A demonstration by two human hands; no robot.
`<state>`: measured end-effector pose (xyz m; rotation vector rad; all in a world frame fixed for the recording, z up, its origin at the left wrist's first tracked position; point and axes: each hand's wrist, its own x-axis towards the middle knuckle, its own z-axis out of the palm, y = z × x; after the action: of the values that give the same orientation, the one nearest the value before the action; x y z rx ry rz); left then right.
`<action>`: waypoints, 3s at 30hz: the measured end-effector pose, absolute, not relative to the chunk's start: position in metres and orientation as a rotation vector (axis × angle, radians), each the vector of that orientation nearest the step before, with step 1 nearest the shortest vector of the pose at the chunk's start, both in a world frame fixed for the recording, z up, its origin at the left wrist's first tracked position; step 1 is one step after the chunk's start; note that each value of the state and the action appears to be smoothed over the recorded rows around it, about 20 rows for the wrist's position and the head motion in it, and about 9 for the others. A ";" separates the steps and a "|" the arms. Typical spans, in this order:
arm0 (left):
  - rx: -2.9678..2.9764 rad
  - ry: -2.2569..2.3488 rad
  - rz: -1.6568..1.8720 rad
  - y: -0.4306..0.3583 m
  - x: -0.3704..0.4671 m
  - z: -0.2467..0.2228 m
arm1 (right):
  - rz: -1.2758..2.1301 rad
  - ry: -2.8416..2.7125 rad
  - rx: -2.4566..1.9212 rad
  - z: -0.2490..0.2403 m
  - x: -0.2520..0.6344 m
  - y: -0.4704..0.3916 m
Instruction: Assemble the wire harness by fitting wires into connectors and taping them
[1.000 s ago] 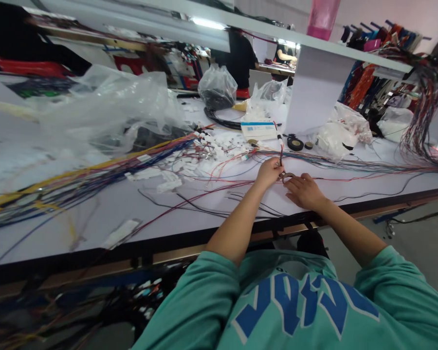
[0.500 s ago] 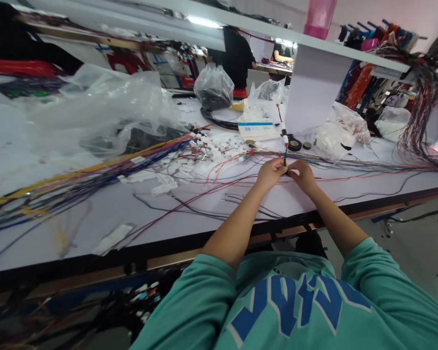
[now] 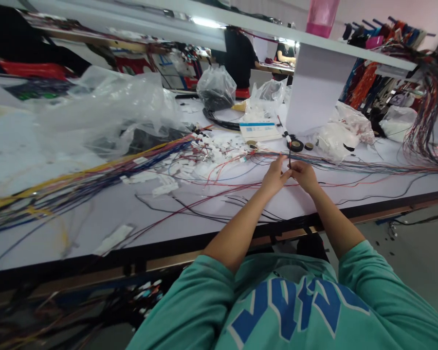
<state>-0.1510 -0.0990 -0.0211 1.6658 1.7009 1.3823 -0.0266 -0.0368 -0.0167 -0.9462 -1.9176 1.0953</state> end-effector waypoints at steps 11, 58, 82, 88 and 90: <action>1.474 1.699 1.212 -0.106 -0.155 -0.018 | 1.604 -1.394 -0.830 -0.020 0.000 -0.024; 1.432 1.814 1.049 -0.103 -0.141 -0.013 | 0.055 -3.059 -1.032 0.024 -0.006 -0.051; 1.467 2.087 0.696 -0.103 -0.131 -0.017 | -0.229 -3.190 -1.226 0.021 -0.027 -0.052; 1.433 2.174 0.668 -0.100 -0.134 -0.019 | -0.207 -3.188 -1.283 0.022 -0.034 -0.055; 1.437 2.183 0.650 -0.100 -0.134 -0.018 | -0.254 -3.200 -1.174 0.020 -0.032 -0.059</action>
<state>-0.1344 -0.1003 -0.0184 1.4368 2.1832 0.6496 -0.0317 -0.0587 0.0205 -1.1742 -3.2004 -0.2541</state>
